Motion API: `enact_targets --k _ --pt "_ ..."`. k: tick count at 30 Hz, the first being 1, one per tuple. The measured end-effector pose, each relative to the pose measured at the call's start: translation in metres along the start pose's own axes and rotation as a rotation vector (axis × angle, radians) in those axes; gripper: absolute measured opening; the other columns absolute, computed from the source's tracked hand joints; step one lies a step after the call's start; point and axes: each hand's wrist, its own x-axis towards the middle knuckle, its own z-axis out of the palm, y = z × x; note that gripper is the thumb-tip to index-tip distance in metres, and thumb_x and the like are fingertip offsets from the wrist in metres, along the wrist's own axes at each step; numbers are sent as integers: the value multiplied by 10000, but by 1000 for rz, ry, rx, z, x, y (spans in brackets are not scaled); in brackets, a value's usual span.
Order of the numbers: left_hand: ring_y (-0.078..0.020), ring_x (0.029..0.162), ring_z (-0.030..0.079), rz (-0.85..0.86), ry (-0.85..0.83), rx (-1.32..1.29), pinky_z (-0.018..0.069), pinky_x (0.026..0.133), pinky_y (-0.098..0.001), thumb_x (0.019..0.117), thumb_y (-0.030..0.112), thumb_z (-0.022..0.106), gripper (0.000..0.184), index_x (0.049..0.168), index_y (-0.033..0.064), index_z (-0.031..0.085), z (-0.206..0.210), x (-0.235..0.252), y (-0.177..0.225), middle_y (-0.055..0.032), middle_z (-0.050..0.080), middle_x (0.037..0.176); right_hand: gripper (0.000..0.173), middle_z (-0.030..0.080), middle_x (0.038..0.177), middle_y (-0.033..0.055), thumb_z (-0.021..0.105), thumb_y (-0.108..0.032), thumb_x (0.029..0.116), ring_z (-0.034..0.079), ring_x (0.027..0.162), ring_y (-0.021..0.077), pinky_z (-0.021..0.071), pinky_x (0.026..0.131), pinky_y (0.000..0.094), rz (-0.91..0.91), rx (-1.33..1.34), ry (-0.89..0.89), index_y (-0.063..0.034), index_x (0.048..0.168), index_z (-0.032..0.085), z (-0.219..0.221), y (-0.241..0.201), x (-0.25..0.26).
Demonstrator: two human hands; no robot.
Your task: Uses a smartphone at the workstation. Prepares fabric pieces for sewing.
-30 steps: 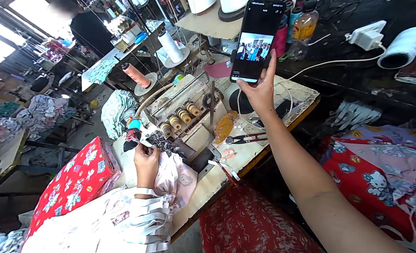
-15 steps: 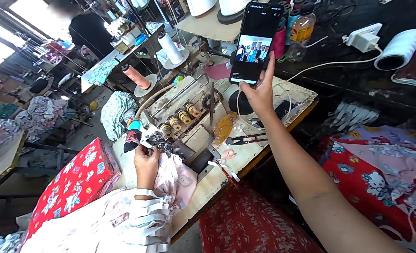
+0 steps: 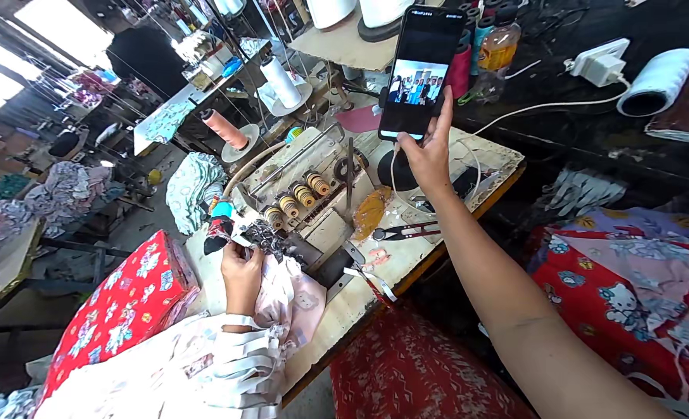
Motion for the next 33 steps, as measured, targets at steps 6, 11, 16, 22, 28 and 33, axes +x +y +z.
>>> enact_targets --k 6,11,16,22,28,33 --pt "60 880 591 -4 0 -13 480 795 -118 864 7 621 438 1271 -107 507 0 -1 2 -73 644 1032 1027 462 1470 214 663 -6 859 652 1149 166 596 858 281 -9 41 -7 -50 1631 -13 1 0 -1" --pt "71 873 588 0 3 -13 479 791 -111 863 6 627 433 1262 -111 505 1 -2 3 -63 644 1017 1120 398 1543 224 766 -24 827 589 1283 167 556 982 270 4 25 11 -51 1634 -9 1 -1 -1" --pt "35 872 586 -22 5 6 480 791 -145 873 20 618 447 1288 -101 504 0 0 1 -85 639 1032 1136 411 1517 240 790 -28 814 601 1265 179 565 970 276 -1 4 17 -39 1631 0 1 0 0" --pt "29 933 600 4 7 11 483 842 -142 868 10 629 459 1290 -120 507 0 0 0 -127 653 1084 1158 380 1563 220 795 -28 811 591 1286 173 557 985 273 7 34 10 -48 1632 -21 1 0 1" --pt "38 934 610 5 4 7 490 845 -134 868 13 628 447 1278 -121 511 0 0 1 -121 660 1080 1117 416 1540 208 782 -90 853 599 1271 161 563 976 277 8 51 4 -52 1631 -19 1 0 0" --pt "33 938 611 4 2 15 493 845 -140 871 26 631 457 1287 -118 509 0 0 0 -120 658 1085 692 580 1214 149 553 -235 1041 653 993 114 560 864 268 35 -37 59 -14 1598 208 -4 -6 6"
